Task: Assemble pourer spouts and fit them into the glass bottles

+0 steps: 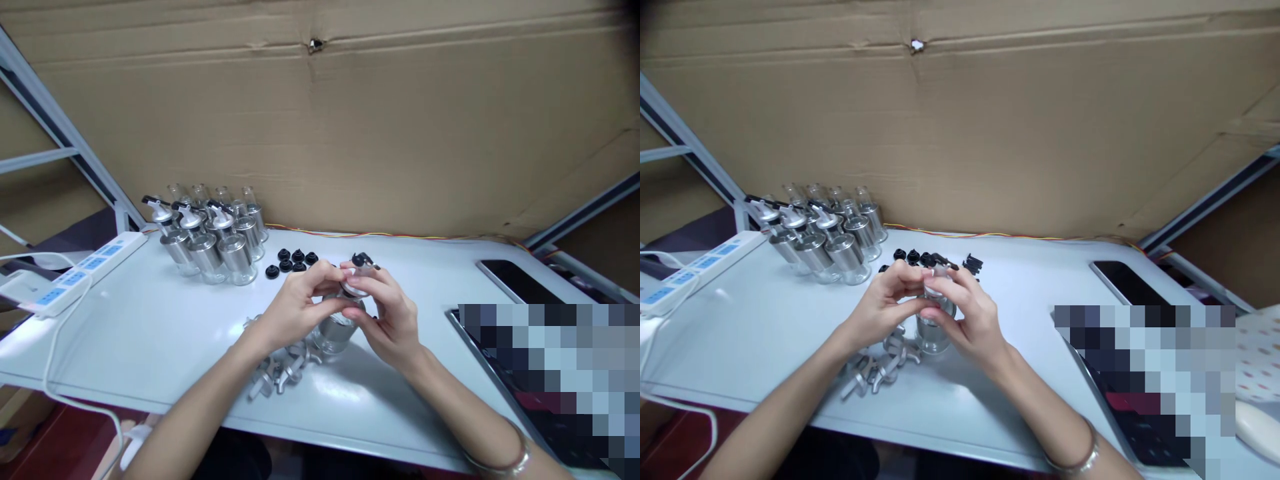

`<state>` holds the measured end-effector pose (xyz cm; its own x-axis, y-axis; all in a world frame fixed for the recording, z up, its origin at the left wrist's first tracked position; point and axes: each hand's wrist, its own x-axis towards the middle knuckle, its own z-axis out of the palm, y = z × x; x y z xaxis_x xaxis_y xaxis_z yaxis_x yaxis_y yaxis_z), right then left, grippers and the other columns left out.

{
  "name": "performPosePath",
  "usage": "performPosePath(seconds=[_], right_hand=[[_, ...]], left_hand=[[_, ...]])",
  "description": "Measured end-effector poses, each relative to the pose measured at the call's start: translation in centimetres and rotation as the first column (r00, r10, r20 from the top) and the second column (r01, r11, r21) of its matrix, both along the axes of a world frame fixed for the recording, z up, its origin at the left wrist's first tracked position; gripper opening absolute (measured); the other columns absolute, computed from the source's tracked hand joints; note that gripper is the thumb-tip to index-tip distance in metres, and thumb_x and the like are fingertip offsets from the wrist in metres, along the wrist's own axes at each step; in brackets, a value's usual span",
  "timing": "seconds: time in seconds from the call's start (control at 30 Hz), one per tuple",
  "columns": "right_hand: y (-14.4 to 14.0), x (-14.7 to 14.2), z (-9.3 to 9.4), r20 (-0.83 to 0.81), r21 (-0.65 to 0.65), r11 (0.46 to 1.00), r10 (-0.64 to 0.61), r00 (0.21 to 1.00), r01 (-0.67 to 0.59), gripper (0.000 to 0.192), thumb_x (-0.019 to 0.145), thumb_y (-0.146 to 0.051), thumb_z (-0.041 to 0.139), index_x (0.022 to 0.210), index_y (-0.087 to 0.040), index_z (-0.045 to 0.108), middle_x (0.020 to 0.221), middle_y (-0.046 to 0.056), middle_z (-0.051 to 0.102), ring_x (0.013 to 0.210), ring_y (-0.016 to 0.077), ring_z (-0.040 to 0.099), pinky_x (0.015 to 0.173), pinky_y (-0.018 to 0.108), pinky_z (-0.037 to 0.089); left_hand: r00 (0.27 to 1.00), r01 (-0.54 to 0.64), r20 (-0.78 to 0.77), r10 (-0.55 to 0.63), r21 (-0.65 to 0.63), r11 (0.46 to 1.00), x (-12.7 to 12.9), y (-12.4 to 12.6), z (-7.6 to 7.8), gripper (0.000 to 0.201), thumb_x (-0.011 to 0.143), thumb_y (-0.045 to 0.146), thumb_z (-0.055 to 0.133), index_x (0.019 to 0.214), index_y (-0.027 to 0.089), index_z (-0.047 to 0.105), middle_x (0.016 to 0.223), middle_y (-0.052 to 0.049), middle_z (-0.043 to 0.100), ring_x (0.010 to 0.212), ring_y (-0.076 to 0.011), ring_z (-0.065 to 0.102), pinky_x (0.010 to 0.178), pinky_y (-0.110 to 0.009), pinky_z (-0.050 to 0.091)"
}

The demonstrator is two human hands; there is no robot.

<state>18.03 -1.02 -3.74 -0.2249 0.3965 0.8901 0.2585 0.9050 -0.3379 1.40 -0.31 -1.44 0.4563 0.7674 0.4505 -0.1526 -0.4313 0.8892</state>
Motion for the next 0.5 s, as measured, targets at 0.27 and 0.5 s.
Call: performPosePath(seconds=[0.27,0.5], right_hand=[[0.3,0.2,-0.2,0.035,0.111,0.992,-0.057,0.998,0.053,0.038,0.095,-0.026,0.053,0.133,-0.026,0.049,0.102,0.009,0.067,0.101,0.0278,0.063,0.082,0.046,0.056],[0.3,0.1,0.2,0.058,0.161,0.984,-0.082,0.995,0.072,0.047,0.089,-0.013,0.052,0.134,-0.026,0.047,0.105,0.009,0.065,0.096,0.0242,0.061,0.073,0.037,0.057]], left_hand=[[0.995,0.048,-0.097,-0.036,0.123,0.991,-0.2,0.3,0.1,0.031,0.08,0.021,0.067,0.105,0.022,0.048,0.123,-0.01,0.061,0.109,-0.0206,0.065,0.091,-0.033,0.053],[0.942,0.173,-0.303,-0.141,0.081,0.982,-1.1,0.4,1.0,0.051,0.085,0.015,0.058,0.13,0.029,0.036,0.127,-0.008,0.061,0.114,-0.0202,0.062,0.097,-0.036,0.049]])
